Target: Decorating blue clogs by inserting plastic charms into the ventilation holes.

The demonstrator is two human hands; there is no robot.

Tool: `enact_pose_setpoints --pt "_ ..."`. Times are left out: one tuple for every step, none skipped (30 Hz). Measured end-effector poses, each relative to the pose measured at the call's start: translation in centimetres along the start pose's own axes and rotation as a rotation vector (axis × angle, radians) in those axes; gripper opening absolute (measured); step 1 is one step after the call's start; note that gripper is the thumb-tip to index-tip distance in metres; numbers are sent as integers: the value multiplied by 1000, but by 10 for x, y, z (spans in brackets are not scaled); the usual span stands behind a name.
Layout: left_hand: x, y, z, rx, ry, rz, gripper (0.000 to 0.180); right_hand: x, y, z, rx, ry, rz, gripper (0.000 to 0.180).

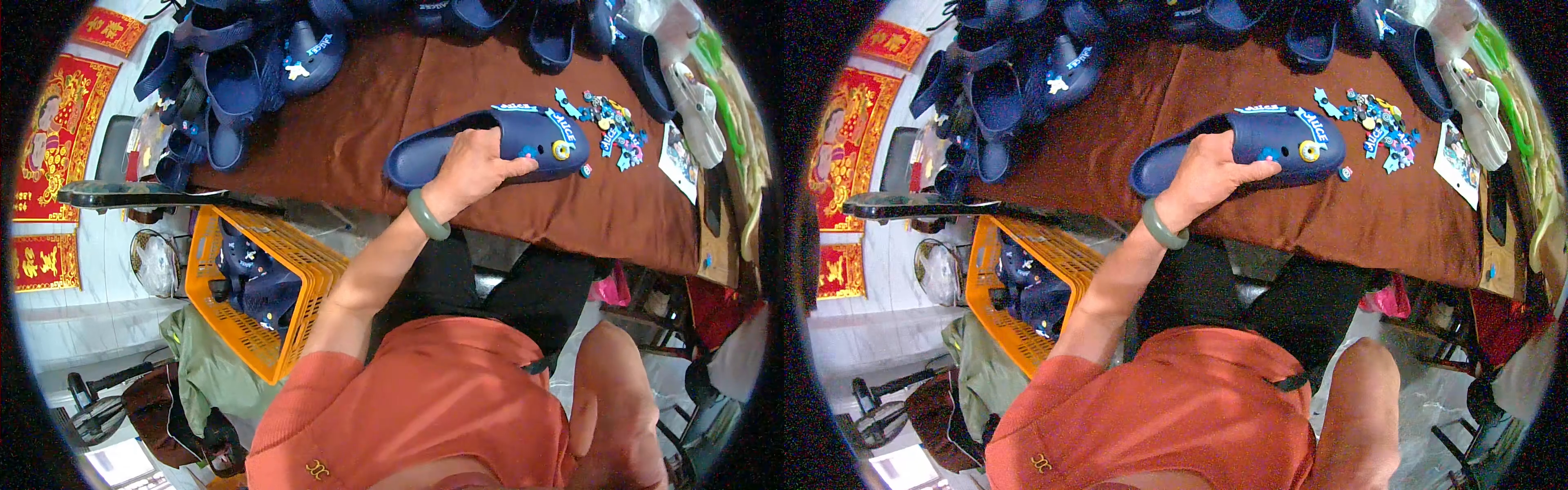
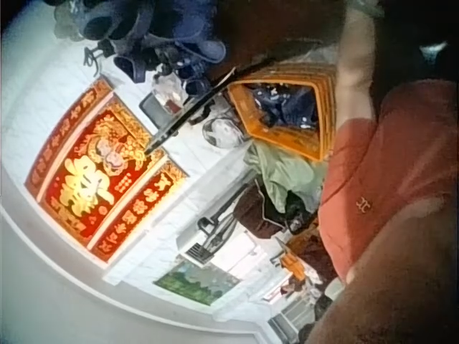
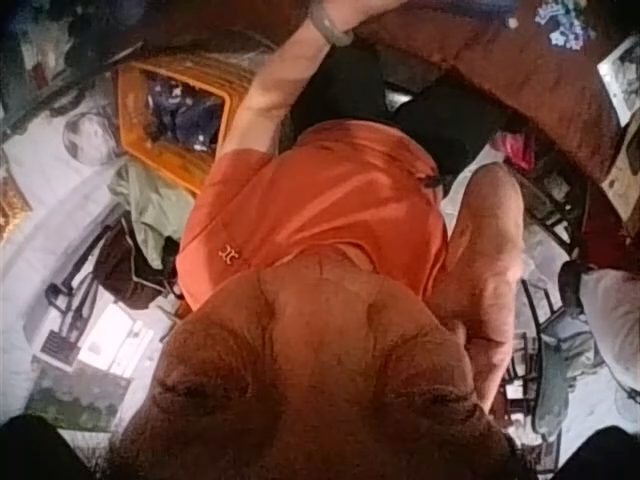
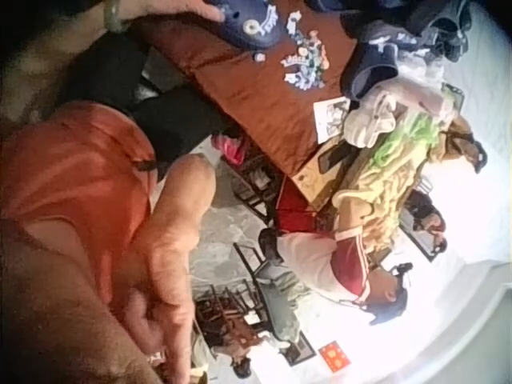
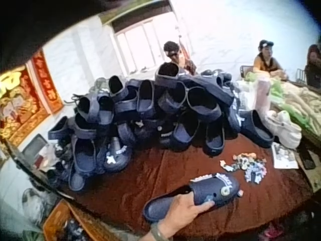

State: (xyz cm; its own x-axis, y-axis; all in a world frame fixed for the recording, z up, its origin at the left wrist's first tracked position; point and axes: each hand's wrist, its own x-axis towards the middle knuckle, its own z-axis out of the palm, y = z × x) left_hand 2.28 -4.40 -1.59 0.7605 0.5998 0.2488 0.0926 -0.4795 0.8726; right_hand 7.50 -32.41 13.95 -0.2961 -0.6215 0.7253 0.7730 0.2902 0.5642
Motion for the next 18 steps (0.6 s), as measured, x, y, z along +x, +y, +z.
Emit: enact_pose_setpoints --pt "-2 -4 -1 58 4 -14 35 -10 1 -6 2 8 7 48" --pt "-1 -2 1 48 1 -10 35 -19 0 -16 -143 -68 61 35" --pt "0 -1 2 36 -5 3 34 -33 -2 -29 -290 -143 112 25" --pt "1 2 1 28 -7 17 34 -49 -3 -43 -434 -212 160 23" --pt "1 3 -2 16 -6 27 34 -66 -5 -56 -580 -282 204 31" --pt "0 4 -3 -69 -40 -15 33 -88 -11 -72 -942 -876 426 18" --pt "-4 2 -4 -115 -67 -72 33 -117 -14 -91 -1276 -1455 686 15" --pt "-4 3 -4 -132 -82 -57 33 -143 20 -47 -742 -994 864 21" --pt "-3 4 -4 -155 -127 -67 34 -189 55 -63 -371 -921 865 11" --pt "-4 2 -9 -163 -157 -94 37 -201 75 -37 -403 -1038 951 11" --pt "-4 9 -9 -172 -169 -118 39 -239 88 -52 -446 -1152 970 17" --pt "-3 9 -8 -188 -179 -98 39 -266 96 -71 -550 -1302 842 27" --pt "-4 6 -9 -147 -185 -119 40 -287 93 -83 -661 -1355 783 39" --pt "-3 6 -7 -109 -197 -139 40 -304 90 -102 -689 -1393 792 44" --pt "-2 7 -5 -145 -204 -170 43 -314 86 -108 -705 -1407 852 44" --pt "-2 10 -6 -149 -210 -170 43 -313 84 -105 -717 -1419 918 44" --pt "-2 15 -7 -149 -204 -186 46 -311 84 -104 -718 -1407 912 43" --pt "-1 17 -6 -150 -199 -202 48 -310 82 -102 -725 -1412 912 43"
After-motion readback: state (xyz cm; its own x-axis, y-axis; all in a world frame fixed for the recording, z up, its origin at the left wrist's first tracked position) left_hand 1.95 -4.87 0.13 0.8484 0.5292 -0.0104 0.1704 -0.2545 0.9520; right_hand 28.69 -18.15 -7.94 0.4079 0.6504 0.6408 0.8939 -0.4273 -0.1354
